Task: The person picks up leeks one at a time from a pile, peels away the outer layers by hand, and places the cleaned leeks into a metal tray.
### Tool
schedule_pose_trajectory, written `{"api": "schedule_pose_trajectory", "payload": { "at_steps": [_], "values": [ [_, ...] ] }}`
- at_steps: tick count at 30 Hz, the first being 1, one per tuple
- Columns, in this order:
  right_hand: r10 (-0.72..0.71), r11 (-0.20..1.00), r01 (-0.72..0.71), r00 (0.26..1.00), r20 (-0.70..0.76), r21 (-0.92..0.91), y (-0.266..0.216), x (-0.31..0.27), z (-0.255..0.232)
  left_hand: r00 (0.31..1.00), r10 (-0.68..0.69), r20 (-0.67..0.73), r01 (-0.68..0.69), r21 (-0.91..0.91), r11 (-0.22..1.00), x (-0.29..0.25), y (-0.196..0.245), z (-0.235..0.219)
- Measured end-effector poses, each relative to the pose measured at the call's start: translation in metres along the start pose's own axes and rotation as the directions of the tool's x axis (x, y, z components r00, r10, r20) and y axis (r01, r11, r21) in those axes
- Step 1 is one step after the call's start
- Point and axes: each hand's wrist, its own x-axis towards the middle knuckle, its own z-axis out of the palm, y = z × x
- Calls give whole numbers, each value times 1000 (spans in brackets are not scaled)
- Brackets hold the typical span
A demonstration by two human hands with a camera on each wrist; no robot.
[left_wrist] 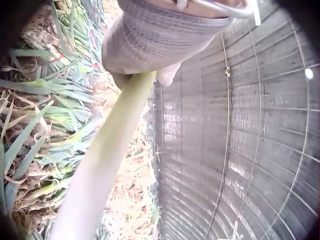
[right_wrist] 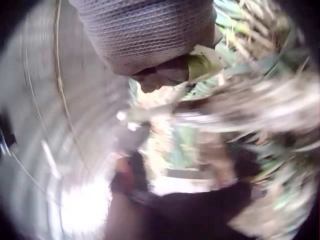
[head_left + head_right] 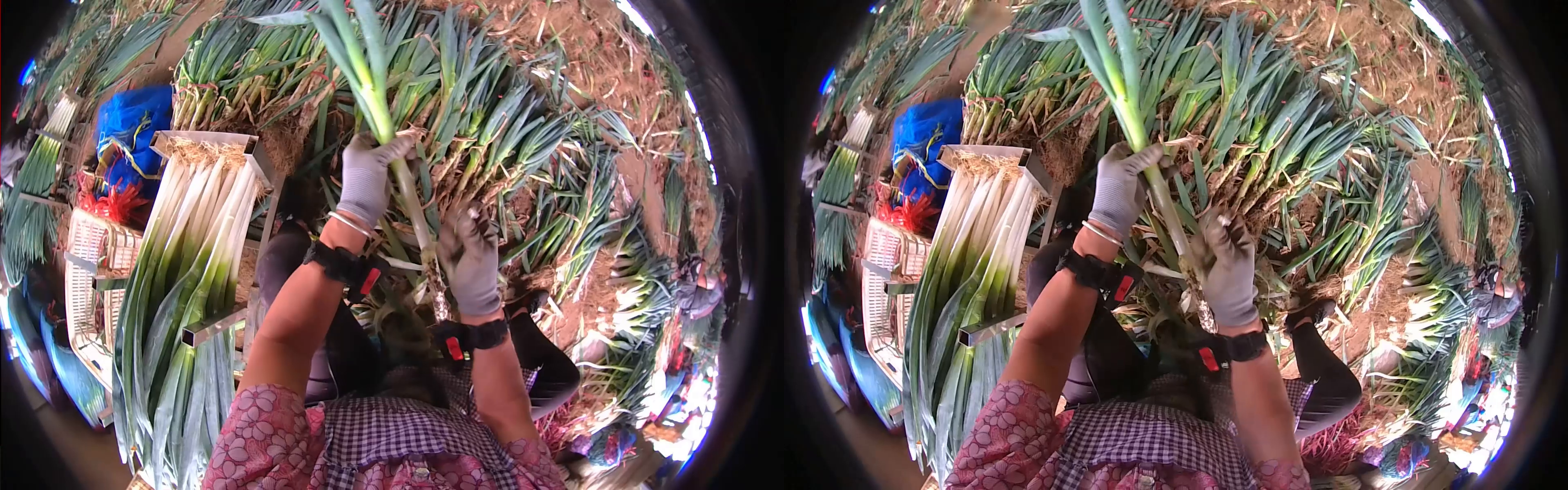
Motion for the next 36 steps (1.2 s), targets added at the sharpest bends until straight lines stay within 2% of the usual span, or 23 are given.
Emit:
{"api": "schedule_pose_trajectory", "payload": {
  "at_steps": [1, 2, 3, 4, 7, 9, 10, 12, 13, 14, 17, 19, 24, 26, 27, 28, 29, 30, 31, 33, 34, 35, 36],
  "values": [
    [194, 944, -162, 977, 85, -287, 0, -5, -22, 999, 39, -25, -40, -31, 999, 1, 5, -4],
    [397, 782, -271, 911, 112, -562, 5, -14, -37, 995, 81, -55, -85, -66, 994, 3, 10, -9],
    [278, 554, -99, 958, 71, -827, 19, -33, -48, 991, 90, -100, -97, -65, 993, 6, 15, -14],
    [179, 703, -33, 975, 133, -710, 65, -47, -95, 990, 96, -106, -104, -73, 992, 9, 13, -16],
    [266, 686, -167, 963, 31, -708, 28, -62, -65, 996, 93, -15, -93, -42, 995, 1, 1, -14],
    [409, 550, -32, 881, 236, -834, 24, -54, -57, 998, 68, 4, -68, -54, 996, -4, 1, -12],
    [399, 554, -19, 884, 245, -832, 22, -43, -51, 998, 60, 0, -60, -78, 995, -3, 2, -13],
    [309, 484, 130, 900, 308, -865, 22, -28, -36, 988, -153, 6, 153, -79, 985, -4, -9, -8],
    [10, 546, 328, 918, 397, -771, 25, -19, -25, 981, -191, 15, 191, -8, 982, -6, -18, -3],
    [8, 550, 329, 917, 399, -768, 20, -17, -21, 973, -228, 23, 226, 65, 972, -7, -23, -1],
    [-93, 422, 473, 871, 483, -773, 11, -26, -24, 971, -212, -110, 204, -81, 976, 18, -22, -22],
    [139, 414, 276, 923, 359, -868, -16, -64, -37, 941, -215, -263, 193, -106, 975, 34, -23, -32],
    [188, 487, 82, 962, 197, -870, -71, -144, -82, 876, -180, -448, 143, -116, 983, 39, -34, -38],
    [451, 420, -142, 890, 71, -896, -88, -161, -112, 909, -157, -385, 104, -155, 982, 46, -14, -43],
    [292, 528, 50, 927, 236, -847, -69, -148, -113, 950, -190, -247, 122, -267, 956, 40, -10, -31],
    [446, 394, -34, 881, 159, -918, -62, -133, -112, 968, -240, -77, 169, -507, 845, 51, -25, -40],
    [207, 402, 212, 926, 314, -891, -31, -107, -120, 978, -194, 71, 202, -519, 830, 56, -26, -33],
    [174, 479, 187, 938, 301, -858, -32, -84, -97, 966, -157, 206, 244, -528, 813, 49, -33, -28],
    [140, 553, 164, 948, 285, -817, -31, -57, -63, 970, -168, 173, 235, -514, 825, 38, -38, -21],
    [191, 903, -68, 949, 252, -425, -21, -10, -16, 934, -178, 310, 307, -439, 844, 21, -43, -17],
    [162, 921, -68, 963, 217, -384, -13, 12, 5, 913, -163, 374, 317, -399, 860, 20, -49, -21],
    [96, 959, -27, 968, 233, -282, 19, 39, 12, 945, -154, 288, 264, -395, 880, 27, -65, -26],
    [-39, 999, 40, 986, 162, -4, 30, 46, 29, 927, -206, 314, 319, -370, 872, 23, -66, -23]
  ]
}}
